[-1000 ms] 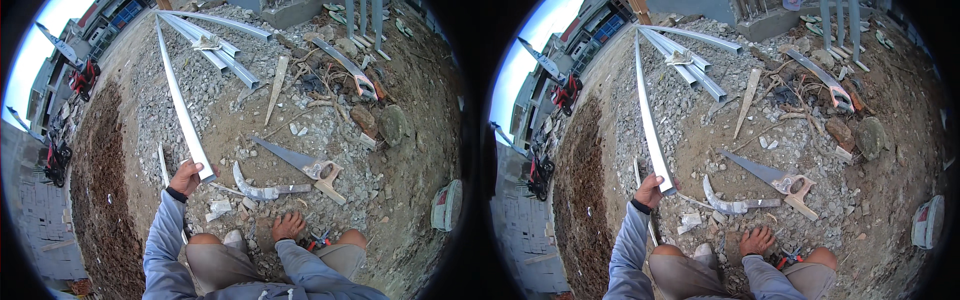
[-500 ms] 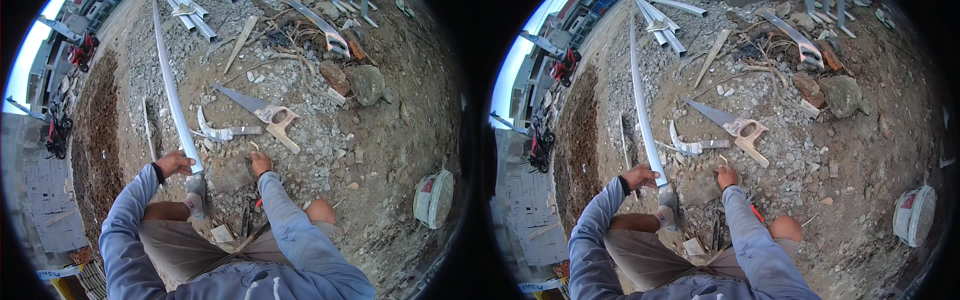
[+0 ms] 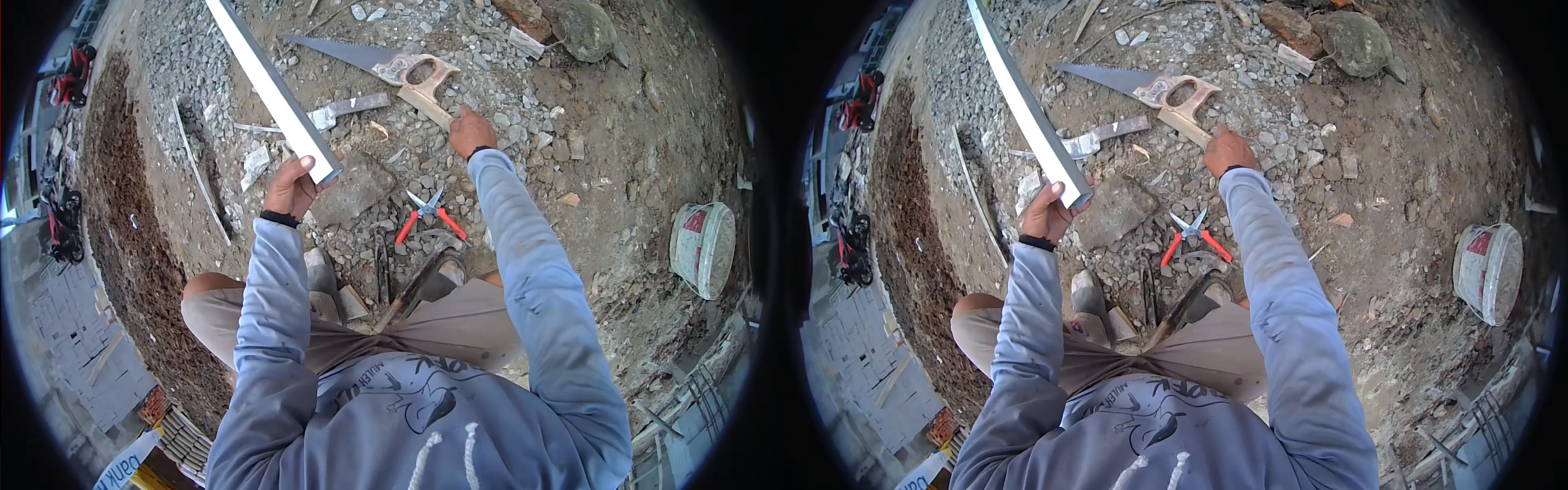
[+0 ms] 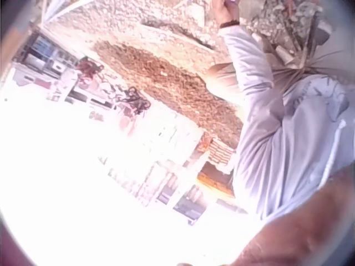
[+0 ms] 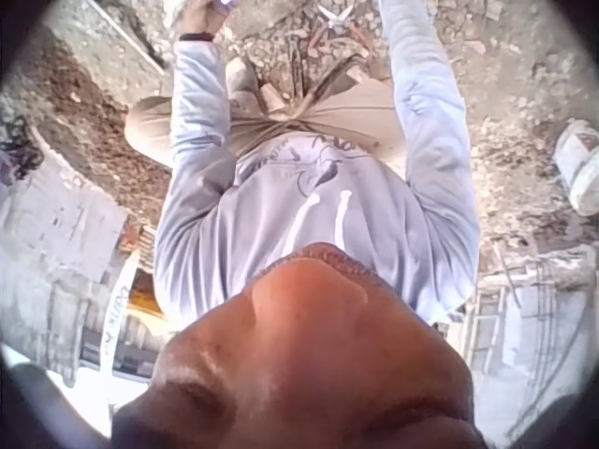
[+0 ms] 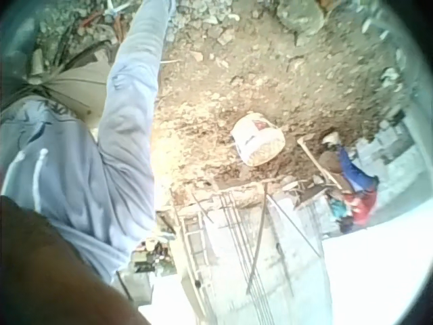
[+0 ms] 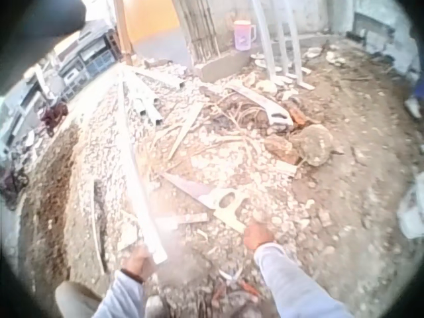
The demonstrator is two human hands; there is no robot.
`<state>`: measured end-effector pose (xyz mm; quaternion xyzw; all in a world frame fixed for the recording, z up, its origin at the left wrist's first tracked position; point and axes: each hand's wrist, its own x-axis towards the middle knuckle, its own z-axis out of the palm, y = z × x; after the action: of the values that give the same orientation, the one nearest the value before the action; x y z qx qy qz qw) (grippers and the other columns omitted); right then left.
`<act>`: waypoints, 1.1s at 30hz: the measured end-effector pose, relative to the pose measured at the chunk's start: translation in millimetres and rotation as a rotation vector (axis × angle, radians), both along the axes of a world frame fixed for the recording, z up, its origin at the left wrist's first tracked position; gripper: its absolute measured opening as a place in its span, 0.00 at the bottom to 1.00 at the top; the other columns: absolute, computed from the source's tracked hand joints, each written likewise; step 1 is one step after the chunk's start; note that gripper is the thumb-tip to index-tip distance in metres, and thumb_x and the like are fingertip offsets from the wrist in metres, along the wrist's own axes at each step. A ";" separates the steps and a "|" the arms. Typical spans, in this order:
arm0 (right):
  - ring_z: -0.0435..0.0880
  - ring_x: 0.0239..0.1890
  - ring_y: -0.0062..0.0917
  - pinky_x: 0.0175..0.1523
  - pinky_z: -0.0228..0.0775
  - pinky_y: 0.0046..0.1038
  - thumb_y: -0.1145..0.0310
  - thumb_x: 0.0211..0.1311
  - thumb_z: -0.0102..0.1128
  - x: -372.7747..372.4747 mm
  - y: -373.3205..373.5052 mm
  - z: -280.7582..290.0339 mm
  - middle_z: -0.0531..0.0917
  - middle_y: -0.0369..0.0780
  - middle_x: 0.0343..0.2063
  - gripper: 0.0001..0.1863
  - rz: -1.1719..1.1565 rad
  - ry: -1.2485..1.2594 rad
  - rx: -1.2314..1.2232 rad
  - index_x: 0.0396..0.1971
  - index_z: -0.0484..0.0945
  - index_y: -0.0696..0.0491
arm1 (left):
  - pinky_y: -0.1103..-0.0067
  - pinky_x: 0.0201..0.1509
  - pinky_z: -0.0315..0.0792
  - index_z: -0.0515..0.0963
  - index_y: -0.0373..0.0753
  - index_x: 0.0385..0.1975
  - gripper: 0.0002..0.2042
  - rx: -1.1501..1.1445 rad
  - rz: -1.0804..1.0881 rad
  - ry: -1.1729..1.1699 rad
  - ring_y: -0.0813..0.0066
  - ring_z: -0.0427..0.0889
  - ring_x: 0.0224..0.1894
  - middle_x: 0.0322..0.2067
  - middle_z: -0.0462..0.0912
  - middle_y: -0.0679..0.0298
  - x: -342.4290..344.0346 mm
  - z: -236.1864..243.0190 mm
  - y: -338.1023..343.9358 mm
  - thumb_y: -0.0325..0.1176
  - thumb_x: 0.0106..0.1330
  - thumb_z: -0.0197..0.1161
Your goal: Measure and cut a metal profile or trim piece using shears and a hammer for adjustment.
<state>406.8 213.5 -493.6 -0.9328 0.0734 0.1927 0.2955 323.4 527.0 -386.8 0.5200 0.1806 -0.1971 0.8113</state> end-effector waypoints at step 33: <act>0.80 0.28 0.17 0.32 0.72 0.21 0.64 0.60 0.64 -124.5 82.4 205.5 0.81 0.36 0.30 0.19 -0.114 0.297 0.946 0.48 0.78 0.58 | 0.72 0.29 0.76 0.69 0.36 0.50 0.37 -0.408 0.316 -0.154 0.67 0.80 0.26 0.27 0.78 0.59 1.1 -17.7 -1.7 0.69 0.65 0.39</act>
<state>282.3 295.9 -288.1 -0.6535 0.0699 0.3194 0.6827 324.5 525.3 -404.5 0.3245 0.1535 -0.0602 0.9314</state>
